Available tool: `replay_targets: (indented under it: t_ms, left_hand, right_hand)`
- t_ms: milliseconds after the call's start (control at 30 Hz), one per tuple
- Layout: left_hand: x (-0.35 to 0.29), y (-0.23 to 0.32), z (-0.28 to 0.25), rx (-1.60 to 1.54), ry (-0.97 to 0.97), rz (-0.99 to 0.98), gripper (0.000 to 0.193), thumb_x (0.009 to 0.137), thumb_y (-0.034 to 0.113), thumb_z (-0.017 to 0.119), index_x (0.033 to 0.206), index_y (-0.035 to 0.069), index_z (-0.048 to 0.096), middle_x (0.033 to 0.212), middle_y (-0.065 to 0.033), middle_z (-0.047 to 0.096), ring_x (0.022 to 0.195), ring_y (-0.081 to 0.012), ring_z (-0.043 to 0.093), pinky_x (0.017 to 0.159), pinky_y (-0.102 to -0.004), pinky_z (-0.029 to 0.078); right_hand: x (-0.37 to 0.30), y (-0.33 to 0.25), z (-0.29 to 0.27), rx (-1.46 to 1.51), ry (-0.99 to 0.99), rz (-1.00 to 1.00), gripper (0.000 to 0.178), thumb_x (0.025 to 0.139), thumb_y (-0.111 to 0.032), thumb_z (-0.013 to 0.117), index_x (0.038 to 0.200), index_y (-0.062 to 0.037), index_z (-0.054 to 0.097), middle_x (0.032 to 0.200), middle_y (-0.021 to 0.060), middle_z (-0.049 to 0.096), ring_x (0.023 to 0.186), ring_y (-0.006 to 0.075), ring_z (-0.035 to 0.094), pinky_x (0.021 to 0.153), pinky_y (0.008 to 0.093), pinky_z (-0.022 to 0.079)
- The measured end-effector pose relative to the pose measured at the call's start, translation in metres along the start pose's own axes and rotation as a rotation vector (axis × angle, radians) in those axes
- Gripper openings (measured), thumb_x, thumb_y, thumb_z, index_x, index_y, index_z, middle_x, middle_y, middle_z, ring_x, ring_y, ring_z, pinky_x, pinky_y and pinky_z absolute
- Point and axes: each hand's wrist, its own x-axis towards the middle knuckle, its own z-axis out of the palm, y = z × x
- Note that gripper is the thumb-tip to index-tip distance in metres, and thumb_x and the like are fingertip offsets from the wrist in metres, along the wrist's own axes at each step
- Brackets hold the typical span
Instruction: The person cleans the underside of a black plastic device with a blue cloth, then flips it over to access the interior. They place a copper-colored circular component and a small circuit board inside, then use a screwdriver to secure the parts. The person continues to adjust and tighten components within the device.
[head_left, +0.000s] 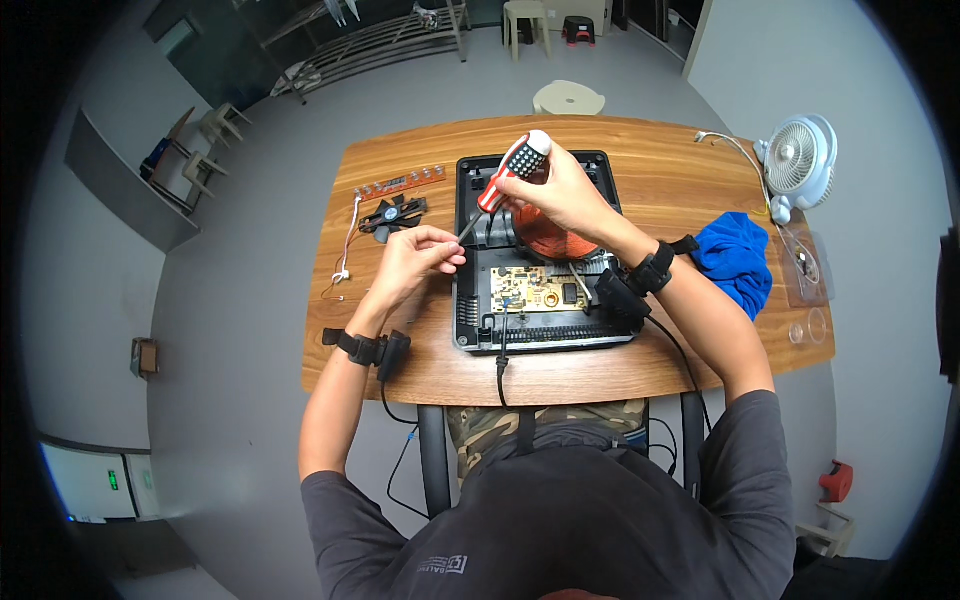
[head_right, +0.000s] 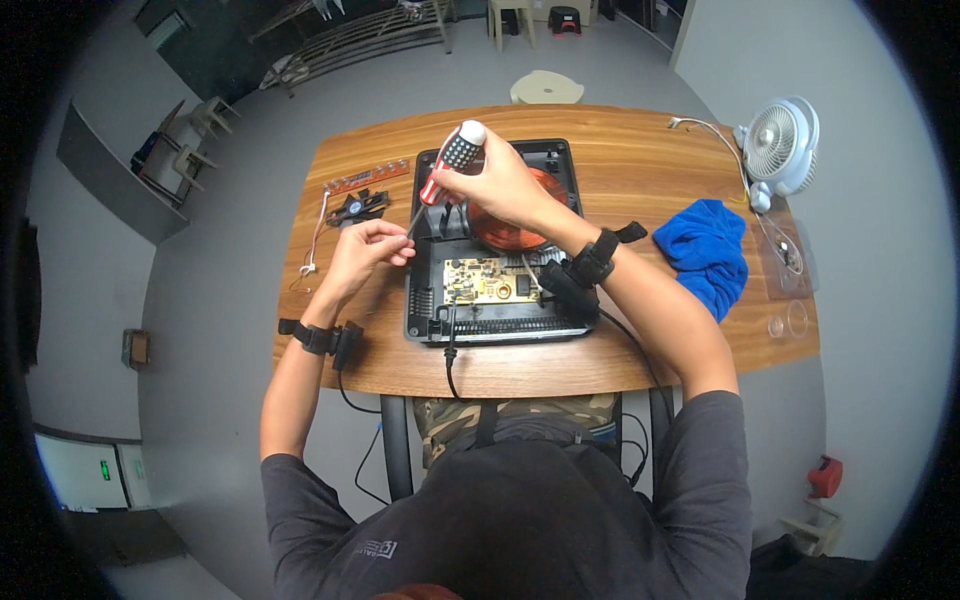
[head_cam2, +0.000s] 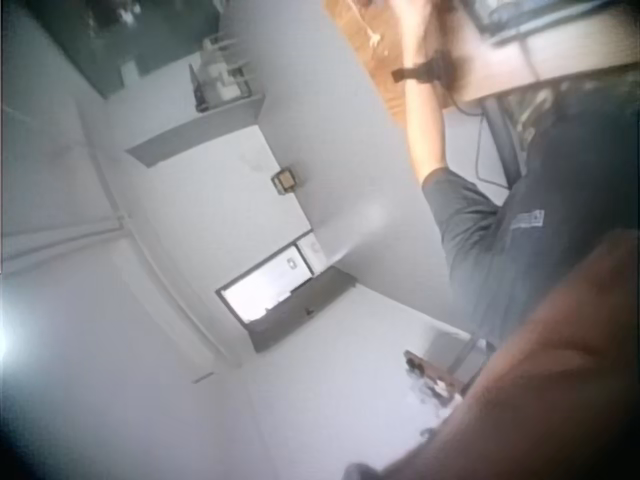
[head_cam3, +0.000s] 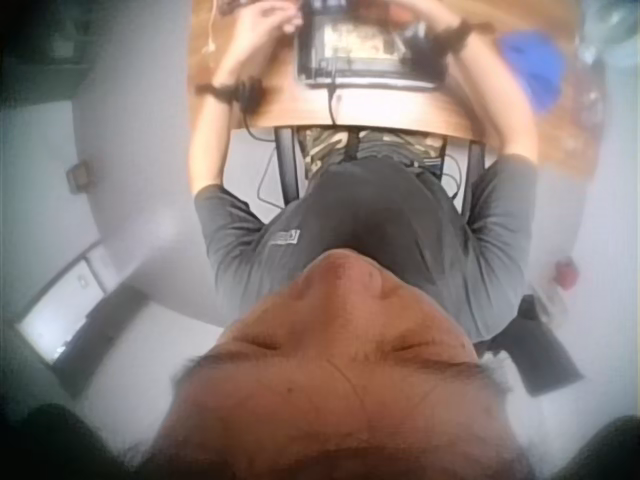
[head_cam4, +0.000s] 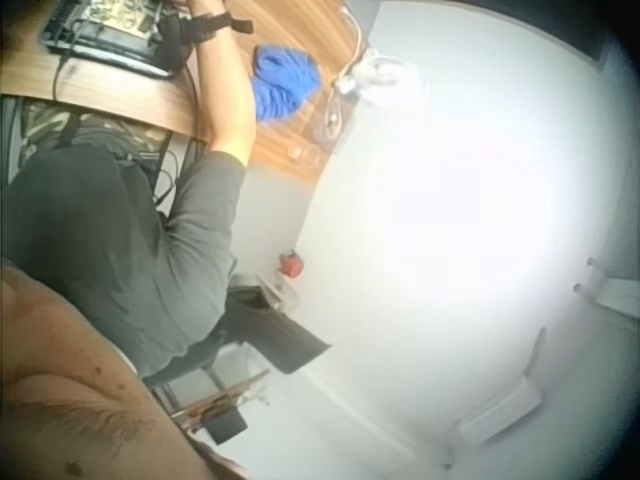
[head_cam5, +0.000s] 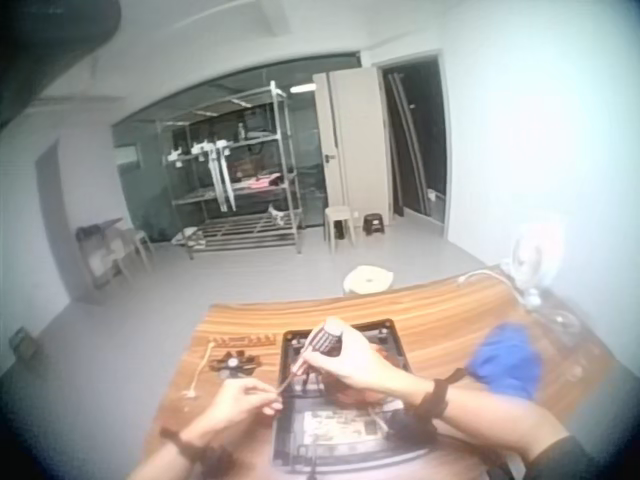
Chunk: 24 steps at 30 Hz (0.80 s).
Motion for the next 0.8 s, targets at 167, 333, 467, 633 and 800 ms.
replay_targets:
  t_ms: [167, 333, 467, 633, 800]
  left_hand:
    - [-0.001, 0.001, 0.001, -0.041, 0.005, 0.014, 0.017, 0.100, 0.008, 0.067, 0.112, -0.004, 0.067, 0.100, -0.0145, 0.076, 0.088, -0.0176, 0.075, 0.077, -0.0265, 0.062]
    - [-0.004, 0.007, 0.005, -0.051, -0.029, 0.083, 0.020, 0.098, 0.006, 0.069, 0.115, -0.004, 0.066, 0.100, -0.0136, 0.075, 0.089, -0.0168, 0.075, 0.078, -0.0264, 0.062]
    - [-0.006, 0.014, 0.012, -0.057, -0.056, 0.089, 0.021, 0.097, 0.004, 0.069, 0.116, -0.004, 0.065, 0.100, -0.0130, 0.075, 0.088, -0.0162, 0.074, 0.078, -0.0262, 0.061]
    - [-0.006, 0.018, 0.020, -0.057, -0.077, 0.080, 0.021, 0.097, 0.004, 0.069, 0.116, -0.004, 0.065, 0.100, -0.0143, 0.075, 0.087, -0.0167, 0.074, 0.078, -0.0266, 0.061]
    - [-0.003, 0.018, 0.023, -0.051, -0.111, 0.077, 0.021, 0.098, 0.004, 0.069, 0.117, -0.004, 0.065, 0.100, -0.0156, 0.075, 0.089, -0.0180, 0.074, 0.078, -0.0274, 0.061]
  right_hand:
    - [-0.002, 0.000, -0.003, 0.063, 0.006, 0.019, 0.026, 0.094, -0.009, 0.076, 0.108, -0.0005, 0.055, 0.094, 0.0077, 0.070, 0.080, 0.0127, 0.070, 0.069, 0.0269, 0.058]
    - [-0.002, -0.006, -0.010, 0.076, -0.004, 0.091, 0.027, 0.095, -0.012, 0.075, 0.109, -0.0011, 0.054, 0.095, 0.0093, 0.070, 0.083, 0.0147, 0.072, 0.070, 0.0269, 0.060]
    - [-0.003, -0.006, -0.015, 0.149, 0.018, 0.124, 0.027, 0.097, -0.013, 0.074, 0.110, 0.0002, 0.054, 0.096, 0.0106, 0.071, 0.085, 0.0176, 0.074, 0.073, 0.0281, 0.062]
    - [-0.008, -0.008, -0.022, 0.156, 0.005, 0.132, 0.025, 0.097, -0.014, 0.072, 0.109, 0.0010, 0.056, 0.099, 0.0127, 0.072, 0.084, 0.0175, 0.074, 0.073, 0.0275, 0.063]
    - [-0.011, -0.006, -0.029, 0.129, 0.004, 0.134, 0.024, 0.097, -0.015, 0.073, 0.108, 0.0008, 0.057, 0.098, 0.0122, 0.072, 0.084, 0.0165, 0.074, 0.073, 0.0269, 0.063]
